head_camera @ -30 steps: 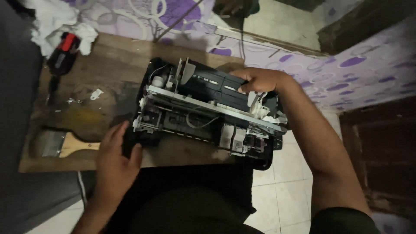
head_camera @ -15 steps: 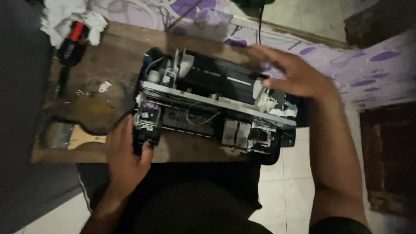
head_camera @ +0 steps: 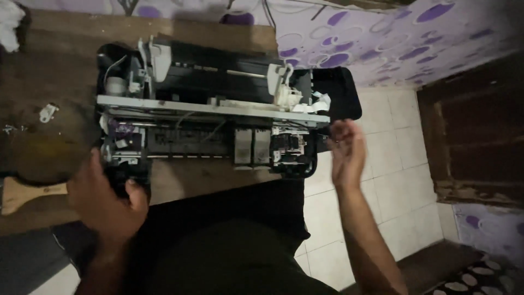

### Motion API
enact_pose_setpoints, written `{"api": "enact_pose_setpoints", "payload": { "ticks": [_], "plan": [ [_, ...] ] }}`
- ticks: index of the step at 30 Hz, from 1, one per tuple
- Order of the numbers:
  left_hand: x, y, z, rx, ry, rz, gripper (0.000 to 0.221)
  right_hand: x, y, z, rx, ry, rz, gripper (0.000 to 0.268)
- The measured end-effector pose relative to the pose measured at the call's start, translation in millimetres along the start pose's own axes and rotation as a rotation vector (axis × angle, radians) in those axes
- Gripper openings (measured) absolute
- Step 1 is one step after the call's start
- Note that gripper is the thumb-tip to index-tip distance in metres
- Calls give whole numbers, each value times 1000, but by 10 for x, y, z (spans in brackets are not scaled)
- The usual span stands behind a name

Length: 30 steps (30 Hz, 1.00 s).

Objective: Disassembling and inspecting the internal components of an inkjet printer for repair or cleaning.

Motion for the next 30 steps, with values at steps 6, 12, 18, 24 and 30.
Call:
{"api": "enact_pose_setpoints", "payload": {
  "ticks": [6,12,18,24,30],
  "plan": [
    [-24,-63,-25,-34,-27,-48,72,-392,300,249,-60,76,-46,63],
    [59,20,54,-30,-20,-16,72,-441,421,203,-128,97,-180,70],
    [56,-3,-32,-5,-113,-19,71,-359,715,106,5,40,-145,70],
    [38,-36,-28,-28,-91,-17,68,-60,660,52,-14,-118,142,50],
    [30,-61,5,-44,-66,-17,69,579,903,218,83,-557,616,22]
  ]
}}
Point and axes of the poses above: each hand's wrist, its own z-axis away from the middle knuckle, its own y-axis out of the palm, x = y × z, the point moved 10 cm from there along -z, towards the middle knuckle, and after that the axes turned 13 degrees about -z, right-handed, at the moved point
